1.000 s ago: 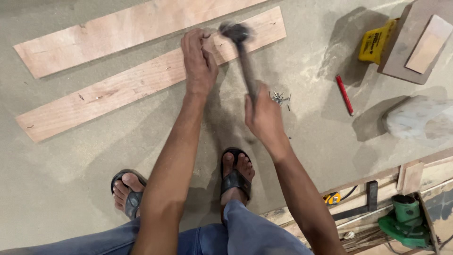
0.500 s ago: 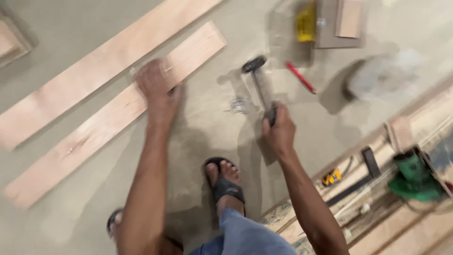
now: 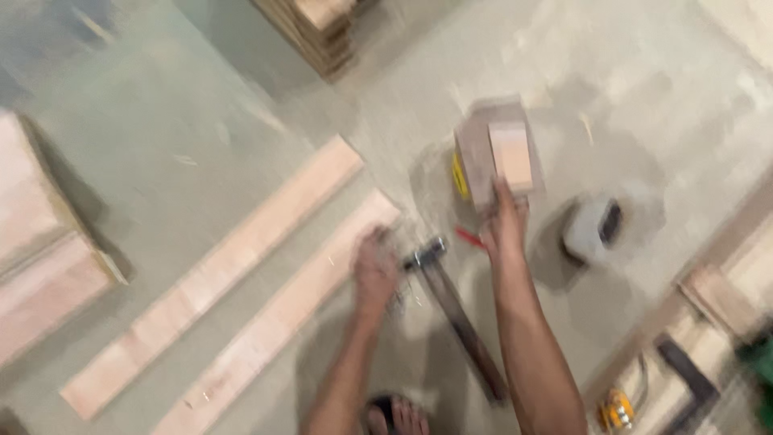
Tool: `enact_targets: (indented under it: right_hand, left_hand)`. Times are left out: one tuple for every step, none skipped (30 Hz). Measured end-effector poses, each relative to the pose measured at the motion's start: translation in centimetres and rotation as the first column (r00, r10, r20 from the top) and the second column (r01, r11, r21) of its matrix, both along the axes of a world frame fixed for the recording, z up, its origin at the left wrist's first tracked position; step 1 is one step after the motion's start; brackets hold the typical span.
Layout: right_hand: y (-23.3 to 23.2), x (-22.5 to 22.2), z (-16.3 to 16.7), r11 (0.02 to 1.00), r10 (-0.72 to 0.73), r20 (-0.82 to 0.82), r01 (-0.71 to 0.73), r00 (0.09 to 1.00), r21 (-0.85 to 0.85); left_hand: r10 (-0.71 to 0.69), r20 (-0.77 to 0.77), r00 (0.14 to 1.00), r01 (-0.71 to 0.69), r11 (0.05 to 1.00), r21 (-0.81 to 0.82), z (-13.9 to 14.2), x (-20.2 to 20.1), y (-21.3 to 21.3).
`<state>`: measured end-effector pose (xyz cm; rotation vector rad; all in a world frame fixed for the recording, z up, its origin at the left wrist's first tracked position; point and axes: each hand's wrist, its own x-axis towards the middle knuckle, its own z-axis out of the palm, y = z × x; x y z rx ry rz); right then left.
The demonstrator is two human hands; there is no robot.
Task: The person hammers nails into wooden planks, applies glue to the edges, and joins the planks together. They then mark the wood with a pencil and gather nails from a container.
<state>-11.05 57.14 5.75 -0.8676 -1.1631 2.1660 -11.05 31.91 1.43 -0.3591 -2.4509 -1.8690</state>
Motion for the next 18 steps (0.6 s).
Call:
enact_targets:
  right_hand:
    - [-0.7, 0.9, 0.2, 0.997, 0.082, -0.147, -0.083, 0.986, 0.0]
    - [-1.3, 1.3, 0.3, 0.996, 0.086, -0.065, -0.086, 0.994, 0.008]
    - [-2.0, 1.9, 0.3, 0.998, 0.061, 0.095, -0.063, 0.994, 0.017]
    - [-2.6, 2.7, 0.5, 0.991, 0.115, 0.114, -0.121, 0.987, 0.048]
    - [-3.0, 3.1, 0.6, 0.981, 0.167, 0.137, -0.179, 0.976, 0.081]
    - [-3.2, 3.1, 0.8, 0.95, 0.097, 0.215, -0.155, 0.972, 0.272]
    - [-3.1, 3.5, 1.2, 0.876, 0.014, 0.281, -0.147, 0.96, 0.459]
    - [-3.3, 3.6, 1.5, 0.765, -0.078, 0.329, -0.155, 0.941, 0.625]
    - [-3.2, 3.6, 2.2, 0.56, -0.097, 0.407, -0.289, 0.908, 0.777]
    - [-3.0, 3.4, 2.8, 0.317, -0.146, 0.468, -0.407, 0.871, 0.857]
    - [-2.9, 3.1, 3.4, 0.057, -0.214, 0.505, -0.505, 0.836, 0.861]
    - [-3.1, 2.7, 4.1, 0.047, -0.213, 0.608, -0.614, 0.765, 0.788]
    - [-3.3, 2.0, 4.8, 0.029, -0.208, 0.702, -0.713, 0.681, 0.7]
    - [-3.9, 1.6, 5.2, 0.003, -0.198, 0.781, -0.797, 0.592, 0.604]
    - [-4.3, 1.4, 5.7, 0.021, -0.184, 0.803, -0.815, 0.567, 0.579]
    - [-4.5, 1.1, 6.1, 0.041, -0.173, 0.821, -0.829, 0.543, 0.557]
    - [-4.6, 0.9, 6.4, 0.066, -0.165, 0.839, -0.843, 0.519, 0.534]
    - [-4.7, 0.7, 6.4, 0.053, -0.18, 0.832, -0.84, 0.524, 0.541]
  left_hand:
    - [-0.062, 0.133, 0.989, 0.032, 0.975, 0.218, 0.6, -1.0, 2.8]
    - [-0.071, 0.38, 0.922, -0.012, 0.977, 0.213, 1.0, -1.2, 4.4]
    - [-0.092, 0.423, 0.901, -0.043, 0.953, 0.299, 1.4, -1.9, 6.2]
    - [-0.122, 0.462, 0.878, -0.076, 0.919, 0.386, 1.7, -2.5, 7.5]
    - [-0.11, 0.549, 0.828, -0.137, 0.911, 0.389, 1.9, -2.8, 8.5]
    - [-0.099, 0.638, 0.764, -0.204, 0.901, 0.383, 2.0, -3.1, 9.0]
    - [-0.093, 0.725, 0.683, -0.277, 0.885, 0.375, 2.1, -3.0, 9.4]
    - [-0.093, 0.733, 0.674, -0.31, 0.865, 0.394, 2.1, -3.1, 9.3]
    - [-0.097, 0.74, 0.665, -0.336, 0.846, 0.413, 2.3, -3.0, 9.3]
    - [-0.109, 0.748, 0.655, -0.352, 0.832, 0.429, 2.3, -2.9, 9.1]
    - [-0.161, 0.752, 0.639, -0.38, 0.784, 0.491, 2.5, -2.9, 9.1]
    - [-0.213, 0.754, 0.621, -0.411, 0.731, 0.545, 2.8, -2.8, 9.0]
    - [-0.259, 0.753, 0.605, -0.45, 0.668, 0.592, 3.1, -2.8, 8.9]
    - [-0.276, 0.768, 0.578, -0.466, 0.661, 0.588, 3.4, -2.8, 8.9]
    - [-0.297, 0.78, 0.551, -0.477, 0.654, 0.587, 3.8, -2.9, 8.9]
    - [-0.323, 0.787, 0.526, -0.481, 0.649, 0.589, 4.2, -3.0, 9.0]
    - [-0.318, 0.789, 0.525, -0.483, 0.653, 0.584, 4.6, -3.1, 9.0]
    - [-0.316, 0.794, 0.52, -0.482, 0.659, 0.578, 4.9, -3.2, 9.0]
